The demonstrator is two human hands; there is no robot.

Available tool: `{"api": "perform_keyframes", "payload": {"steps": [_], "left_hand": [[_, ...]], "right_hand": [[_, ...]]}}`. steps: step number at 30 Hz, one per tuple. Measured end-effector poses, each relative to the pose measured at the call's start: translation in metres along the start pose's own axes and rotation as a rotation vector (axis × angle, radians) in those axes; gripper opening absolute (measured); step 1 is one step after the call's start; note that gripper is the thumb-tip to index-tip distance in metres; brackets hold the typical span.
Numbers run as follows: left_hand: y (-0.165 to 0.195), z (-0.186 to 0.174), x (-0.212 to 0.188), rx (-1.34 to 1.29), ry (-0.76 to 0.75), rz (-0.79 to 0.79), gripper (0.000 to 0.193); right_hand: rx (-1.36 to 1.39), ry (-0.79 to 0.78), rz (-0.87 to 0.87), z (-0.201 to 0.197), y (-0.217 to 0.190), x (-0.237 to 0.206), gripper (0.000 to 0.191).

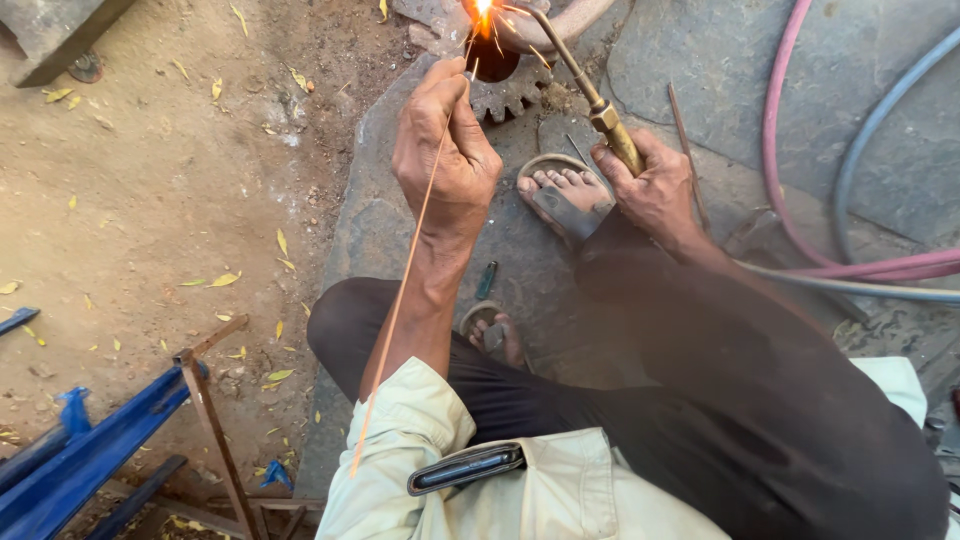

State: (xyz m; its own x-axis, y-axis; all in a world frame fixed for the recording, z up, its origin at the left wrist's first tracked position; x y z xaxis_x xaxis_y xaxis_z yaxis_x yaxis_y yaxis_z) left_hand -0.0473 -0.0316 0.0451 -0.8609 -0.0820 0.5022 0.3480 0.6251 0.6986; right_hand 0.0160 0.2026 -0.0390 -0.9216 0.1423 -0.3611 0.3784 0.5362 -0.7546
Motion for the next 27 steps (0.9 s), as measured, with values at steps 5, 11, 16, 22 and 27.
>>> {"api": "perform_keyframes", "payload": {"steps": [5, 11, 16, 22, 27], "left_hand": [[-0.004, 0.001, -0.004, -0.007, 0.008, -0.015, 0.016], [-0.008, 0.004, -0.005, -0.028, 0.017, -0.019, 0.016], [-0.008, 0.004, -0.005, -0.026, 0.019, -0.008, 0.015], [-0.008, 0.004, -0.005, -0.032, 0.016, -0.005, 0.016], [-0.008, 0.003, -0.005, -0.025, 0.008, -0.007, 0.016]], "right_hand": [[0.024, 0.017, -0.048, 0.002, 0.009, 0.001, 0.022], [0.025, -0.02, -0.015, 0.002, 0.014, 0.002, 0.023], [0.024, -0.006, -0.046, 0.003, 0.014, 0.004, 0.023], [0.018, -0.005, -0.005, 0.004, 0.013, 0.003, 0.022], [0.006, 0.002, -0.007, 0.002, 0.01, 0.0, 0.022]]}}
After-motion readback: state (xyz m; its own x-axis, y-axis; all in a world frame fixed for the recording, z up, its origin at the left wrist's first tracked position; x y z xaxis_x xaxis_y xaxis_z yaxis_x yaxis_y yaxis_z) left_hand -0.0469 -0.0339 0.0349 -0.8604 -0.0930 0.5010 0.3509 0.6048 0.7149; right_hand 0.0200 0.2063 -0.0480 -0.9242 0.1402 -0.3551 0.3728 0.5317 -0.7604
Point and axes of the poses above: each hand's wrist, its own x-axis towards the middle knuckle, its own z-axis out of the palm, y = z × x, the point moved 3 cm from there along x, towards the middle knuckle, and after that the axes turned 1 degree about y, right-handed, at the moved point
